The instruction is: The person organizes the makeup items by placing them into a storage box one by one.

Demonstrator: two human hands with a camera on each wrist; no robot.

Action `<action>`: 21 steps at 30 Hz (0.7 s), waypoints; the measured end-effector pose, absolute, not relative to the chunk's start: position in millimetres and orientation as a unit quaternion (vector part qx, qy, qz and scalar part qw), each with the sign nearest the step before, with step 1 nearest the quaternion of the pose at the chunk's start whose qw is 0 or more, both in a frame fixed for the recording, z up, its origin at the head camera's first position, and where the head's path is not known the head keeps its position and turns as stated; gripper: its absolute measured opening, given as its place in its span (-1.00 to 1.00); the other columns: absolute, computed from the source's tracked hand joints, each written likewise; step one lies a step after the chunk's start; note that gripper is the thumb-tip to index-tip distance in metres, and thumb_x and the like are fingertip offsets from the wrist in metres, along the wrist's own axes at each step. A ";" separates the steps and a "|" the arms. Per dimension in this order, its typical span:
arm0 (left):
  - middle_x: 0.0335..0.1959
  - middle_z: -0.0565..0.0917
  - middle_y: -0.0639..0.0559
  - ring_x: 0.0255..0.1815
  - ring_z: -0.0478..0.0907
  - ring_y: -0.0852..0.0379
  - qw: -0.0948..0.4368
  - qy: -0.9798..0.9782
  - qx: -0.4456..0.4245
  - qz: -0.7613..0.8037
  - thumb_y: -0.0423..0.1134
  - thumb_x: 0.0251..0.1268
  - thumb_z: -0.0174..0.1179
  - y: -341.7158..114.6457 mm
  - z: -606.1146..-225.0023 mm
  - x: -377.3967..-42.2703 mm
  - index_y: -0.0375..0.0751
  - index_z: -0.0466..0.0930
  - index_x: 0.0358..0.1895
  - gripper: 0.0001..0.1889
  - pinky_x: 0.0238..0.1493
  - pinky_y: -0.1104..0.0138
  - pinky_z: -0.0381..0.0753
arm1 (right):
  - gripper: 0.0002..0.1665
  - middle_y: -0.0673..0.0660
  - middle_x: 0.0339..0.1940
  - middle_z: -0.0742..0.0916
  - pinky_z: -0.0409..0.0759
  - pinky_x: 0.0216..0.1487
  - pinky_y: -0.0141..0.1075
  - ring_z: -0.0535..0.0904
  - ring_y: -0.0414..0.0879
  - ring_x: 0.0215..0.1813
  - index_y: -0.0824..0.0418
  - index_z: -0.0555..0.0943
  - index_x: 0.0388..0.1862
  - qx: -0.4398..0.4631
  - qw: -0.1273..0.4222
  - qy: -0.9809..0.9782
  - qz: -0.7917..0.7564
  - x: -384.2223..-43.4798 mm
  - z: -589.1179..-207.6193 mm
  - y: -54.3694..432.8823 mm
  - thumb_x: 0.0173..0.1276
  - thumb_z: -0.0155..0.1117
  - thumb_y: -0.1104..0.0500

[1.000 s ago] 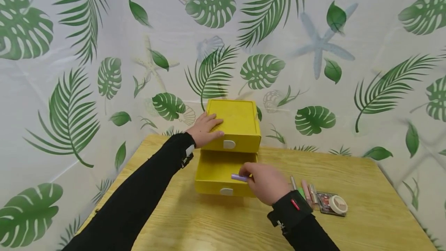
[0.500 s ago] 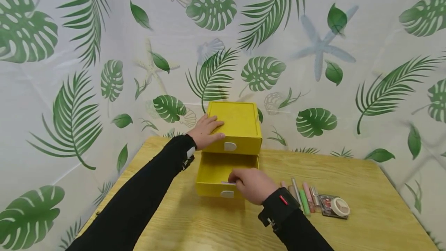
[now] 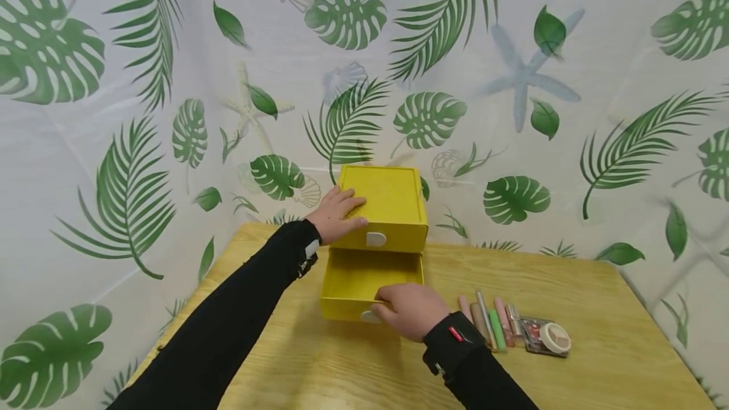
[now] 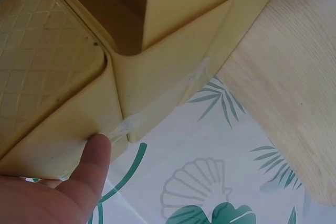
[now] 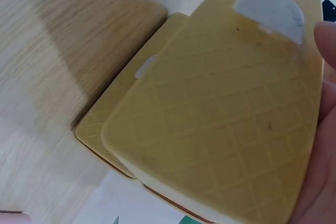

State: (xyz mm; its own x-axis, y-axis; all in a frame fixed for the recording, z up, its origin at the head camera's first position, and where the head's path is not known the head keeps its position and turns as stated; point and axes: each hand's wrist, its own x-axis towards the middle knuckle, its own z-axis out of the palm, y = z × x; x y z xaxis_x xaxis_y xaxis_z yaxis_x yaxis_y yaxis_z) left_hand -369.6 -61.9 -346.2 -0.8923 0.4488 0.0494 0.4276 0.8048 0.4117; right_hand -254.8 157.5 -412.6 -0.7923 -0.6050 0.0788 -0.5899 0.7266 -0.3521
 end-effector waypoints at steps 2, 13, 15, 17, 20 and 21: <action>0.64 0.06 -0.09 0.66 -0.29 -0.12 0.025 0.950 0.231 0.210 0.16 0.56 0.01 -61.0 -346.3 -369.1 -0.01 0.23 0.59 -0.34 0.61 0.01 -0.12 | -0.82 -0.24 -0.44 0.59 0.49 -0.34 -0.30 0.47 -0.31 -0.42 -0.06 0.67 -0.20 -0.319 0.016 0.929 -0.187 -253.8 -413.5 158.5 0.56 0.18 -0.05; 0.64 0.05 -0.10 0.66 -0.29 -0.13 0.026 0.950 0.229 0.210 0.17 0.56 0.01 -59.9 -345.6 -367.9 -0.01 0.23 0.59 -0.34 0.61 -0.02 -0.12 | -0.76 0.00 -0.02 0.70 0.61 0.09 0.01 0.61 0.07 0.08 0.11 0.70 0.03 -0.298 -0.040 0.917 -0.261 -248.9 -412.5 179.7 0.59 0.17 0.07; 0.64 0.05 -0.10 0.66 -0.30 -0.14 0.027 0.949 0.232 0.212 0.16 0.56 0.01 -60.4 -345.0 -368.4 -0.01 0.23 0.59 -0.34 0.61 -0.01 -0.12 | -0.78 0.03 0.01 0.70 0.60 0.10 0.02 0.61 0.10 0.11 0.13 0.69 0.04 -0.274 -0.062 0.920 -0.274 -248.4 -409.2 188.1 0.59 0.17 0.11; 0.64 0.05 -0.11 0.66 -0.29 -0.15 0.026 0.948 0.235 0.214 0.15 0.56 0.01 -61.2 -345.0 -368.7 -0.03 0.23 0.59 -0.34 0.61 -0.01 -0.12 | -0.79 0.05 0.01 0.70 0.62 0.06 0.02 0.63 0.09 0.08 0.14 0.69 0.05 -0.244 -0.082 0.926 -0.278 -249.2 -406.8 197.7 0.57 0.19 0.14; 0.64 0.06 -0.12 0.66 -0.28 -0.16 0.023 0.946 0.238 0.217 0.14 0.56 0.03 -62.0 -344.9 -368.8 -0.04 0.24 0.58 -0.34 0.61 -0.02 -0.12 | -0.77 0.08 0.00 0.72 0.65 -0.03 -0.01 0.65 0.06 0.01 0.14 0.69 0.07 -0.193 -0.099 0.937 -0.273 -250.7 -405.8 216.2 0.56 0.19 0.14; 0.64 0.06 -0.12 0.66 -0.28 -0.15 0.023 0.946 0.237 0.218 0.14 0.56 0.03 -62.0 -345.1 -369.0 -0.04 0.24 0.58 -0.34 0.61 -0.02 -0.12 | -0.76 0.09 -0.01 0.73 0.65 -0.07 -0.02 0.65 0.05 -0.02 0.15 0.68 0.08 -0.177 -0.099 0.940 -0.273 -251.5 -407.1 222.8 0.56 0.20 0.15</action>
State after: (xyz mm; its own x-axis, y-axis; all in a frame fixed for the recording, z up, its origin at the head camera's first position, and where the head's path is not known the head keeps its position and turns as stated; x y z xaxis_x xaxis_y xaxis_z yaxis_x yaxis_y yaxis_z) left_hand -369.0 -62.0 -345.1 -0.8862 0.4593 0.0603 0.4395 0.7925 0.4228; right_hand -251.5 222.8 -407.1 -0.9175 -0.2791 0.2833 -0.3873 0.7885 -0.4777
